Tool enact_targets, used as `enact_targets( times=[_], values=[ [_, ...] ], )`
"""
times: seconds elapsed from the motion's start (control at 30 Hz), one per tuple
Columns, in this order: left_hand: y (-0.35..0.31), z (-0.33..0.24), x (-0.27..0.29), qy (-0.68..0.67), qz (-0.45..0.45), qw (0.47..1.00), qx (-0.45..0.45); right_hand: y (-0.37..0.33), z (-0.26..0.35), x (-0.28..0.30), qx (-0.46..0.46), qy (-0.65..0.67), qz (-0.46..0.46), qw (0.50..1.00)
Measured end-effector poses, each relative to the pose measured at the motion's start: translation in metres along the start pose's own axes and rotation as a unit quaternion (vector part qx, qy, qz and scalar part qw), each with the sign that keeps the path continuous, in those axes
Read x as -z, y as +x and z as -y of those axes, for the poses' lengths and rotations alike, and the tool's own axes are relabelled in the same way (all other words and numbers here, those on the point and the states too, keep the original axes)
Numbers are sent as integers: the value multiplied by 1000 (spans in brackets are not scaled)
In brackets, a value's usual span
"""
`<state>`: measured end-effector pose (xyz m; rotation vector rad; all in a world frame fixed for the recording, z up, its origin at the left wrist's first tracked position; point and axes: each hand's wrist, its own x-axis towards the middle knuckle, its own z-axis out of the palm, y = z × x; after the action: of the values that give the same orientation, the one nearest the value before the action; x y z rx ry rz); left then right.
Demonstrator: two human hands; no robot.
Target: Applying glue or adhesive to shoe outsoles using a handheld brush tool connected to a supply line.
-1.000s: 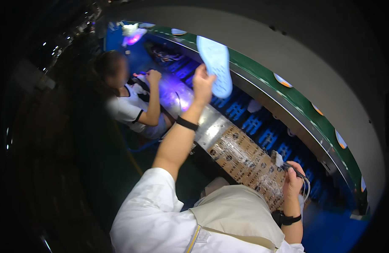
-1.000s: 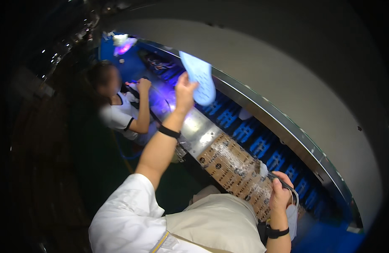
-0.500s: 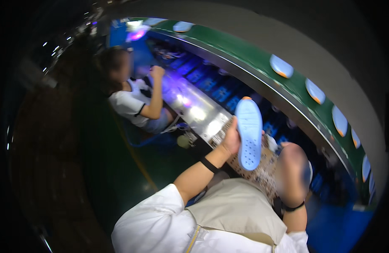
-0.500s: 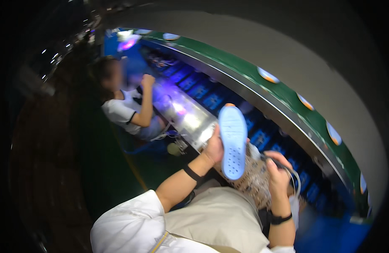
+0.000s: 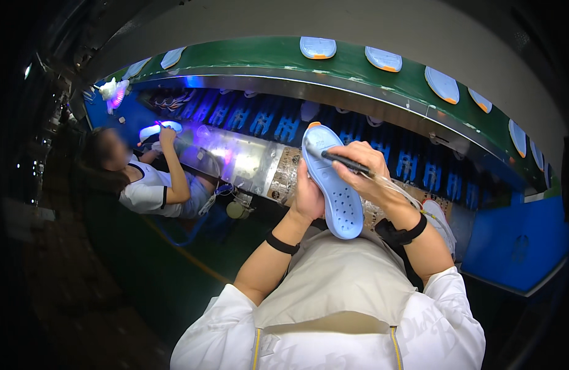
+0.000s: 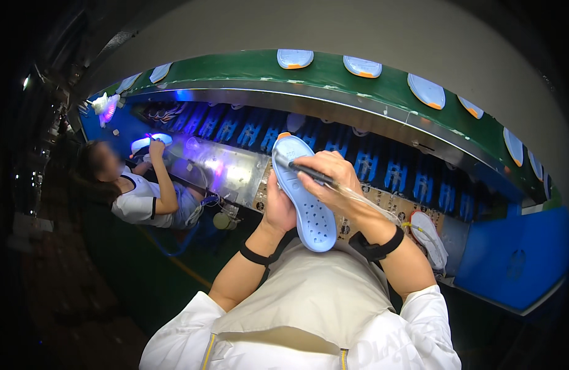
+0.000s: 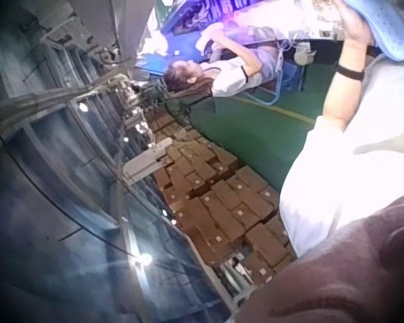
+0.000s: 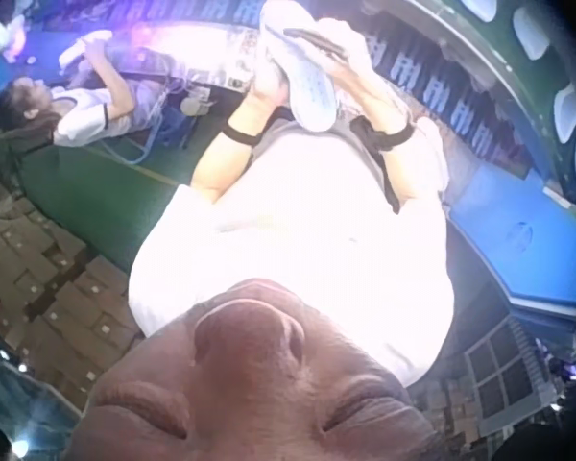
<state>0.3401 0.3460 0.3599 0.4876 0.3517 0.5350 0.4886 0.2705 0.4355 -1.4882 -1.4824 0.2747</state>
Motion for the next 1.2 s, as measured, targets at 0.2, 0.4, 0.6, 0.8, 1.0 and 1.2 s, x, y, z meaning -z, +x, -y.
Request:
enact_targets(
  times=[0.2, 0.4, 0.6, 0.8, 1.0, 1.2],
  values=[
    [8, -14, 12, -56, 122, 990, 46, 2, 1, 21, -80, 200, 36, 976],
    [3, -26, 2, -46, 49, 998, -4, 11, 17, 30, 50, 117, 203, 971],
    [13, -28, -12, -11, -12, 999, -41, 3, 27, 27, 84, -5, 110, 990],
    [4, -53, -13, -28, 46, 994, -93, -3, 52, 19, -37, 97, 67, 992],
    [3, -87, -19, -71, 34, 990, -121, 0, 68, 22, 77, 86, 191, 975],
    [11, -107, -25, -63, 96, 985, -131, 3, 67, 29, 108, 16, 243, 964]
  ],
)
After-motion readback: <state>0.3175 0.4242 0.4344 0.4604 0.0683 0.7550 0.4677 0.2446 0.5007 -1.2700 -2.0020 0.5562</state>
